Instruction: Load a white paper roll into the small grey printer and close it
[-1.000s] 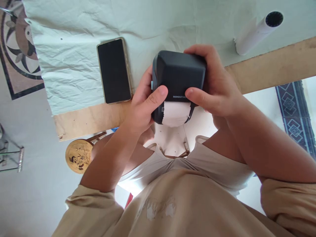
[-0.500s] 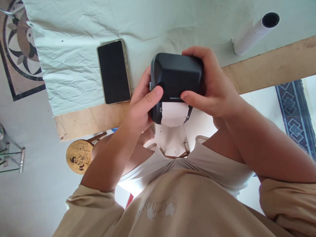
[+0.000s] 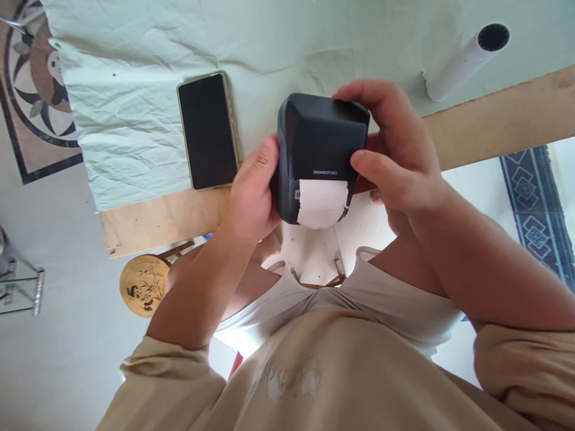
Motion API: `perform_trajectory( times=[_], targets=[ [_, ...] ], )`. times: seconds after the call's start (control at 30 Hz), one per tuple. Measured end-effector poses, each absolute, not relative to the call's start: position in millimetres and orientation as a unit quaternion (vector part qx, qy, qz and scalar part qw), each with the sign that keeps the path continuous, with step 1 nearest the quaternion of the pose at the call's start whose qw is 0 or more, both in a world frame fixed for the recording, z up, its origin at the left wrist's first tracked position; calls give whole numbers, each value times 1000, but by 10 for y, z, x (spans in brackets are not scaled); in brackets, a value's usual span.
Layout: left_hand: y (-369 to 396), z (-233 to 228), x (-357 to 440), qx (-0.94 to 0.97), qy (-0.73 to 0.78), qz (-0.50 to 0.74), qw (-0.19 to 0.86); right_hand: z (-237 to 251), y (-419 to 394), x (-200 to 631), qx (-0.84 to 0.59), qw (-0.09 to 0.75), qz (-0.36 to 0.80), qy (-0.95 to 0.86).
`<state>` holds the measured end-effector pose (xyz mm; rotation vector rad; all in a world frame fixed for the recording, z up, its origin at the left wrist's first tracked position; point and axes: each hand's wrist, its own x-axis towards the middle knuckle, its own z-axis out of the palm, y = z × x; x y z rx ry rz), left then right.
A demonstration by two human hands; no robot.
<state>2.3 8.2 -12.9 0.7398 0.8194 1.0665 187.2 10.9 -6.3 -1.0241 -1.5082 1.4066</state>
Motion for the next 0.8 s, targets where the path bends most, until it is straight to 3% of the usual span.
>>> perform_trajectory(
  times=[0.43,0.53,0.7,0.8],
  targets=[
    [119,-57,46,311,341,501,732,-41,122,1924,-420,380,459,-684],
    [120,-20,56,334,311,482,748,30,123,1905,-447,423,384,-688],
    [108,-55,32,342,348,476,732,155,171,1786,-530,526,164,-644],
    [103,-75,9,347,358,466,731,199,206,1731,-547,532,154,-627]
  ],
)
